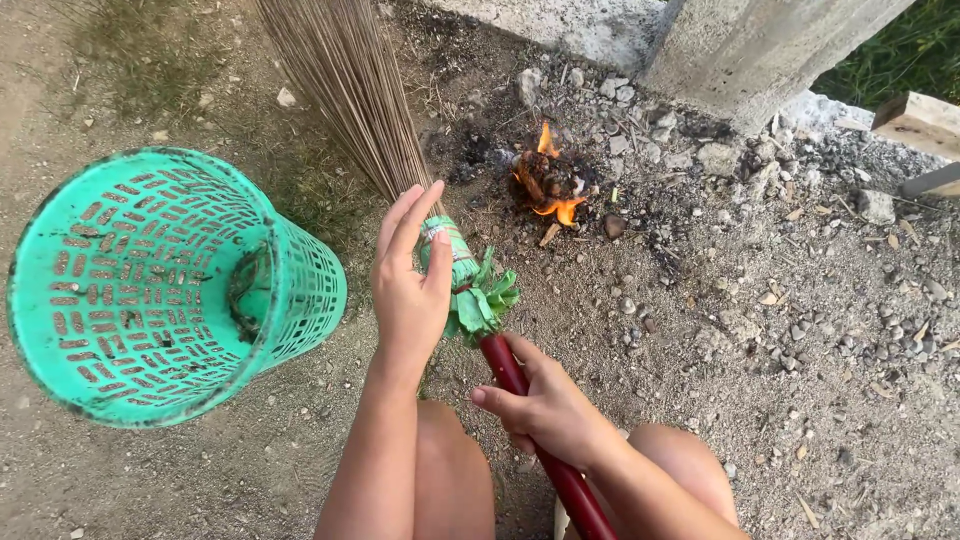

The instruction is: Attaching a brush head to a long handle to assemble a broom while sitting outdoors near a small fire.

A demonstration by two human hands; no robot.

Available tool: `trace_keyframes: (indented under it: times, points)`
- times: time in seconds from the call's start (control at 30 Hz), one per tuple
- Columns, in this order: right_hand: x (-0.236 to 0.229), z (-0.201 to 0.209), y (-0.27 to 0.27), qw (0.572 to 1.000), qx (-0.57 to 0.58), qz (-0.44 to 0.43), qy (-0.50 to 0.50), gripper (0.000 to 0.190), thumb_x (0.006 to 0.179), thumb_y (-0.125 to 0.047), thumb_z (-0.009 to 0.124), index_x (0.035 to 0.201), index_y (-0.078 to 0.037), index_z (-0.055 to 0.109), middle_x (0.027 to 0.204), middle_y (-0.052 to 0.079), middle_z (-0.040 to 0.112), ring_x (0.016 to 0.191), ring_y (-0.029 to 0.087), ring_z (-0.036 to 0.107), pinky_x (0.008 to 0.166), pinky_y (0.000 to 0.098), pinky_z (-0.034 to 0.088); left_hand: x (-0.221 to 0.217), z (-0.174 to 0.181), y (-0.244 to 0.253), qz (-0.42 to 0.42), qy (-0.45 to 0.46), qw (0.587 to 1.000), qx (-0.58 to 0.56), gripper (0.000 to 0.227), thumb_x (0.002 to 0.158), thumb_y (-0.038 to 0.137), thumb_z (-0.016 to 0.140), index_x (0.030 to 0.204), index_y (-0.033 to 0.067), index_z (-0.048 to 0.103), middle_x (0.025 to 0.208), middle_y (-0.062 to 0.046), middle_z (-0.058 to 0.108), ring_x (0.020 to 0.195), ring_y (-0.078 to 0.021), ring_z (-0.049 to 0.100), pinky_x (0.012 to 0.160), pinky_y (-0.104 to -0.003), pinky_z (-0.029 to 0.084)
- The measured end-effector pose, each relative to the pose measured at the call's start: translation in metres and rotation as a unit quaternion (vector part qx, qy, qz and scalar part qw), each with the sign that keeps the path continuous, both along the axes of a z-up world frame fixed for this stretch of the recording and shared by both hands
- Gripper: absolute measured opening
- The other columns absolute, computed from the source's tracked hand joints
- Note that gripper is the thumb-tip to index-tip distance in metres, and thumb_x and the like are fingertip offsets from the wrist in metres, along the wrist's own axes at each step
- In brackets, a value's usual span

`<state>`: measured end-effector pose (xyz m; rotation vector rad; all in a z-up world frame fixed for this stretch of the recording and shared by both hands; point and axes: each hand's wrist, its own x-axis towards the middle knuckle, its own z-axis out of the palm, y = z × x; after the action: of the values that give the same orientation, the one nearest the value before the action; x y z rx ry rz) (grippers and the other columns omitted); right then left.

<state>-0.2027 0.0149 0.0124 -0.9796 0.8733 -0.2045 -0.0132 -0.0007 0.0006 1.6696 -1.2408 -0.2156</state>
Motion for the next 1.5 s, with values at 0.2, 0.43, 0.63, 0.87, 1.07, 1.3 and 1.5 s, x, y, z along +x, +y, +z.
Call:
trace_keyframes:
  times: [0.2,0.43,0.63,0.87,1.07,1.3,1.5]
  points:
    - [0.005,0.001,0.005,0.999,-0.010,0.032,0.008,0.070,0.087,-0.021,0.076,0.145,-0.002,0.042,0.056,0.001,0.050,0.037,0.009,0.048,0.034,0.0265,0.037,0.000,0.003,0.001,-0.003,0.012,1.000,0.001,0.039,0.104,0.014,0.061,0.143,0.0163,0.061,0.149,-0.014,0.057,0.138,-0.0313,0.058,0.115,-0.043,0.047]
    - [0.008,-0.009,0.010,0.999,-0.008,0.043,-0.004,0.070,0.087,-0.020,0.077,0.145,-0.001,0.041,0.062,-0.001,0.055,0.041,0.008,0.050,0.035,0.0259,0.039,0.003,0.000,0.000,-0.002,-0.004,1.000,-0.002,0.040,0.103,0.014,0.062,0.144,0.0161,0.061,0.148,-0.014,0.058,0.138,-0.0320,0.058,0.116,-0.044,0.046]
    - [0.007,0.004,0.004,0.999,0.015,0.030,0.029,0.075,0.086,-0.021,0.077,0.148,-0.004,0.038,0.054,0.003,0.049,0.036,0.011,0.048,0.033,0.0275,0.036,0.002,0.000,0.001,-0.003,0.002,1.000,0.007,0.040,0.104,0.014,0.061,0.144,0.0166,0.061,0.150,-0.014,0.056,0.138,-0.0317,0.058,0.114,-0.043,0.047]
    - [0.006,0.008,0.003,0.999,0.007,0.025,0.031,0.072,0.085,-0.021,0.076,0.146,-0.003,0.041,0.054,0.001,0.050,0.037,0.010,0.048,0.033,0.0272,0.036,0.001,0.002,0.001,-0.006,0.013,1.000,0.008,0.040,0.105,0.013,0.060,0.145,0.0175,0.061,0.151,-0.013,0.056,0.140,-0.0307,0.057,0.115,-0.043,0.048]
    - [0.005,0.001,0.005,1.000,0.009,0.012,-0.001,0.069,0.086,-0.019,0.077,0.143,-0.001,0.044,0.058,-0.002,0.050,0.039,0.009,0.048,0.035,0.0260,0.037,0.000,0.002,0.002,-0.008,0.015,1.000,0.007,0.040,0.105,0.013,0.060,0.144,0.0174,0.060,0.151,-0.014,0.055,0.141,-0.0308,0.056,0.113,-0.042,0.049]
    - [0.004,0.008,0.005,1.000,-0.003,0.022,0.012,0.069,0.086,-0.021,0.077,0.143,-0.003,0.043,0.056,-0.001,0.050,0.038,0.009,0.047,0.034,0.0259,0.036,-0.001,0.004,0.003,-0.007,0.005,1.000,-0.001,0.040,0.105,0.013,0.060,0.145,0.0169,0.060,0.150,-0.013,0.056,0.139,-0.0303,0.058,0.113,-0.041,0.050]
    - [0.003,0.005,0.007,1.000,-0.007,0.017,0.006,0.071,0.086,-0.021,0.077,0.144,-0.002,0.042,0.056,-0.001,0.050,0.038,0.008,0.047,0.034,0.0257,0.037,-0.002,0.005,0.003,-0.009,0.009,1.000,-0.002,0.040,0.104,0.012,0.060,0.145,0.0171,0.060,0.150,-0.013,0.056,0.139,-0.0301,0.058,0.112,-0.041,0.051]
